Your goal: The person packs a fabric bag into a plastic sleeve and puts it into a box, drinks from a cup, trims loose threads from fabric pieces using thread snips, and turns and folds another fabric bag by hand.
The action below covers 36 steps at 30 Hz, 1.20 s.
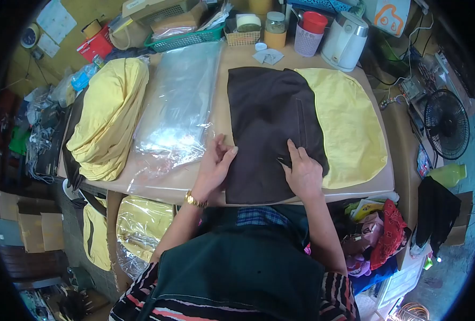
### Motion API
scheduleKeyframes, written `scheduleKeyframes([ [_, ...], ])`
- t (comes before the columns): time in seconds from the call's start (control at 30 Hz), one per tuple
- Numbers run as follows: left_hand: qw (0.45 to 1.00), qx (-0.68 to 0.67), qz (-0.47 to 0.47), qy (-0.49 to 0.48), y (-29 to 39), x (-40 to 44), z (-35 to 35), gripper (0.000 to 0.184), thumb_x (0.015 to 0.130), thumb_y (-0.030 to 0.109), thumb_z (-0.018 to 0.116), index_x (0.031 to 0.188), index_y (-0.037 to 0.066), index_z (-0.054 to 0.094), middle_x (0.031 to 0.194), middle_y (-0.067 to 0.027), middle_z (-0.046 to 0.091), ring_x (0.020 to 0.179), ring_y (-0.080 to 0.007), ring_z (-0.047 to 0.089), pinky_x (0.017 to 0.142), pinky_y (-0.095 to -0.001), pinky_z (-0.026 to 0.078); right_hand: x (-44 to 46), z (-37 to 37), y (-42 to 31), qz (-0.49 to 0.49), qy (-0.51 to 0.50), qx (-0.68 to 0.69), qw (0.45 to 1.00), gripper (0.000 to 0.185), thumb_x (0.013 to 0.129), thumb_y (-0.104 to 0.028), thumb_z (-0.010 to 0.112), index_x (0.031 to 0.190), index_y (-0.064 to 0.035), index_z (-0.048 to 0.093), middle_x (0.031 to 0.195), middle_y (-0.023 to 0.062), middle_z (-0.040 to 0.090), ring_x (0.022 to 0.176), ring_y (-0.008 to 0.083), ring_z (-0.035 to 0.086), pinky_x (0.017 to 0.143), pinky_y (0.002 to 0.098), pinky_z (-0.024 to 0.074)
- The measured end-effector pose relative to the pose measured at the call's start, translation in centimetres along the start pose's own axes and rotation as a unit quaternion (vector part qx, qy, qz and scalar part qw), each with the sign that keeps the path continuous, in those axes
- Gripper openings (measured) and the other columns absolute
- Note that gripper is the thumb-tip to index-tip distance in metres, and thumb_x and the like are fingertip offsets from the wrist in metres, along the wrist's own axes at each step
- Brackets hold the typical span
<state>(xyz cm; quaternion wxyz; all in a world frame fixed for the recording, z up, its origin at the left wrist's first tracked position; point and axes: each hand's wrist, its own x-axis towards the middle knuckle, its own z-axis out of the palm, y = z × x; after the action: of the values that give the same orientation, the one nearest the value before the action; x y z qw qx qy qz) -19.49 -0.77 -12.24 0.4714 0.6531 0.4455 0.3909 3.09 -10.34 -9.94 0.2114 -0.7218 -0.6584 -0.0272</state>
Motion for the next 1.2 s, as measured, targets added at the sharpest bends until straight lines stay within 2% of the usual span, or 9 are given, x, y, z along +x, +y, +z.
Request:
scheduleKeyframes([
  [0.07,0.997,0.048,-0.047,-0.048,0.4,0.9,-0.5,0.040,0.090,0.021,0.068,0.117,-0.007,0.060,0.075,-0.0053,0.064,0.064,-0.0107,0.056,0.062,-0.0275,0.048,-0.6,-0.3,0.3,-0.011,0.001,0.001,1.000,0.061,0.075,-0.018,0.075,0.131,-0.0059,0.054,0.092,0.0125,0.059,0.072,0.0307,0.065,0.066,0.0388,0.0530],
  [0.2,0.976,-0.029,-0.152,-0.153,1.5,-0.8,-2.8,0.024,0.087,0.021,0.072,0.091,-0.002,0.070,0.063,0.0011,0.058,0.054,-0.0065,0.051,0.051,-0.0238,0.043,-1.7,-1.5,1.0,-0.007,-0.023,0.046,0.999,0.060,0.074,-0.014,0.076,0.130,-0.0057,0.056,0.087,0.0137,0.057,0.069,0.0310,0.062,0.062,0.0389,0.0501],
  [0.57,0.957,-0.217,-0.168,-0.095,-0.9,-2.7,-6.3,0.023,0.097,0.024,0.060,0.085,0.004,0.062,0.073,-0.0014,0.064,0.054,-0.0049,0.051,0.049,-0.0198,0.040,-0.8,-3.1,0.4,0.017,-0.075,0.063,0.995,0.048,0.077,-0.015,0.075,0.122,-0.0058,0.060,0.095,0.0145,0.063,0.079,0.0337,0.065,0.066,0.0396,0.0517],
  [0.7,0.989,-0.069,-0.132,-0.023,0.7,-2.5,-2.7,0.029,0.098,0.031,0.058,0.099,0.002,0.059,0.072,-0.0054,0.063,0.057,-0.0114,0.058,0.052,-0.0256,0.045,2.6,-1.6,-3.7,-0.004,0.017,0.213,0.977,0.034,0.081,-0.021,0.072,0.108,-0.0051,0.060,0.094,0.0143,0.066,0.085,0.0335,0.066,0.069,0.0395,0.0530],
  [0.77,0.987,0.156,0.029,-0.023,1.5,-2.0,-1.4,0.041,0.092,0.034,0.064,0.105,-0.004,0.058,0.067,-0.0134,0.063,0.062,-0.0251,0.064,0.063,-0.0371,0.050,4.9,0.1,-5.8,-0.002,0.026,0.152,0.988,0.028,0.082,-0.021,0.071,0.102,-0.0054,0.058,0.092,0.0145,0.067,0.085,0.0334,0.067,0.071,0.0401,0.0533],
  [0.9,0.959,0.269,0.007,-0.092,3.0,-1.4,-1.7,0.044,0.089,0.032,0.066,0.109,-0.006,0.057,0.069,-0.0172,0.062,0.067,-0.0303,0.064,0.065,-0.0405,0.050,6.7,5.6,-5.1,-0.002,-0.084,0.065,0.994,0.022,0.084,-0.018,0.069,0.097,-0.0052,0.056,0.088,0.0150,0.067,0.083,0.0343,0.066,0.070,0.0413,0.0530],
  [1.03,0.980,0.133,-0.020,-0.144,-0.2,-1.6,-3.3,0.036,0.092,0.026,0.065,0.112,-0.003,0.056,0.079,-0.0094,0.066,0.063,-0.0141,0.059,0.059,-0.0291,0.046,6.4,5.8,-3.9,0.017,0.006,0.195,0.981,0.018,0.085,-0.011,0.066,0.094,-0.0043,0.053,0.084,0.0170,0.065,0.080,0.0373,0.065,0.068,0.0441,0.0508],
  [1.1,0.967,-0.179,-0.166,-0.070,-0.2,-1.7,-3.4,0.042,0.092,0.030,0.066,0.113,-0.005,0.056,0.089,-0.0105,0.068,0.062,-0.0110,0.058,0.057,-0.0252,0.048,6.4,5.9,-3.8,0.044,0.024,0.233,0.971,0.017,0.085,-0.009,0.066,0.095,-0.0039,0.052,0.083,0.0177,0.065,0.079,0.0383,0.065,0.068,0.0450,0.0499],
  [1.2,0.961,-0.207,-0.169,-0.068,2.3,-2.0,-1.9,0.040,0.093,0.026,0.066,0.116,-0.005,0.055,0.100,-0.0074,0.065,0.062,-0.0063,0.056,0.056,-0.0206,0.046,6.5,6.2,-3.9,0.008,0.089,0.248,0.965,0.015,0.090,-0.010,0.065,0.087,-0.0019,0.052,0.073,0.0180,0.060,0.070,0.0364,0.062,0.061,0.0414,0.0463],
])
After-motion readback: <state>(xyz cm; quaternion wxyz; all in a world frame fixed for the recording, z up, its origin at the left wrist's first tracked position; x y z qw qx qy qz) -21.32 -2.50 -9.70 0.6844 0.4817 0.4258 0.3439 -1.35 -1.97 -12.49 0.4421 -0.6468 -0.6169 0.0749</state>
